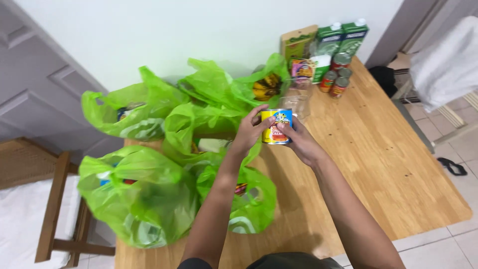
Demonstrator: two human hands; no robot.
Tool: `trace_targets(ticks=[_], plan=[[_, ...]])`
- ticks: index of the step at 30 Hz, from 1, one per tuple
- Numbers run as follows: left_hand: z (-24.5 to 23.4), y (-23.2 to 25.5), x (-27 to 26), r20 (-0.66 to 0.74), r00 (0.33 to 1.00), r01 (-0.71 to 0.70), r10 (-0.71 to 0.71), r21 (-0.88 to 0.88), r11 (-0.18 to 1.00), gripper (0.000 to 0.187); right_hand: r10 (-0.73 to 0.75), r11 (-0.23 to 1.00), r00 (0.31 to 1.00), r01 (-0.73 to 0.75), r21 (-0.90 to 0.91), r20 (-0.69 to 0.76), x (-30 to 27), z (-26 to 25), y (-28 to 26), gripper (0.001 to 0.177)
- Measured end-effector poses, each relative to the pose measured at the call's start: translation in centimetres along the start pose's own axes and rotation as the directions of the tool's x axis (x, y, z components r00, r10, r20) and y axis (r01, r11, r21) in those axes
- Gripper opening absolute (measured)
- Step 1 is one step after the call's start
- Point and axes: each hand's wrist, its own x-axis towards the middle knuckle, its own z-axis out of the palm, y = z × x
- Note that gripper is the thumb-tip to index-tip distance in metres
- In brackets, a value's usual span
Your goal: Unpacking various food items from several plastic bags onto a dining table.
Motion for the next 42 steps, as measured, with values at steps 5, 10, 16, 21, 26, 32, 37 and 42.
trace_targets(ticks=[5,10,16,21,26,32,37,42], plan=[[6.2,-3.3,4.0,0.019,1.0,-0.003,0.004,-0.024,1.0,0.056,-0.006,1.0,1.0,0.006,-0.003,-0.01,-1.6,-6.6,-3.1,0.068],[13.3,-6.3,8.8,0.077,0.997,-0.017,0.019,-0.029,0.999,0.056,0.034,0.984,0.993,-0.052,-0.169,-0.11,-1.7,-16.3,-5.2,0.066],[21.5,-10.9,14.0,0.161,0.986,0.037,-0.035,-0.008,0.999,0.069,-0.06,0.952,0.981,0.0,-0.307,-0.186,-1.0,-26.4,-6.8,0.072],[24.1,-17.5,18.7,0.031,0.999,0.033,-0.032,-0.037,0.999,0.065,-0.014,0.91,0.954,-0.112,-0.399,-0.3,2.0,-32.8,-7.4,0.079],[19.0,-15.8,18.6,-0.008,0.985,0.168,-0.17,0.204,0.964,0.049,-0.07,0.903,0.911,-0.115,-0.414,-0.407,8.8,-41.3,-3.0,0.086],[10.6,-13.9,16.3,-0.241,0.945,0.275,-0.221,0.218,0.936,0.044,-0.174,0.798,0.902,-0.106,-0.594,-0.395,19.0,-49.4,1.7,0.093],[6.6,-14.1,13.4,-0.403,0.883,0.341,-0.242,0.195,0.92,0.043,-0.324,0.683,0.881,-0.034,-0.73,-0.344,26.4,-53.2,3.6,0.096],[6.3,-12.6,12.5,-0.47,0.821,0.435,-0.325,0.146,0.888,0.042,-0.319,0.59,0.833,-0.198,-0.783,-0.451,29.6,-53.6,2.1,0.103]])
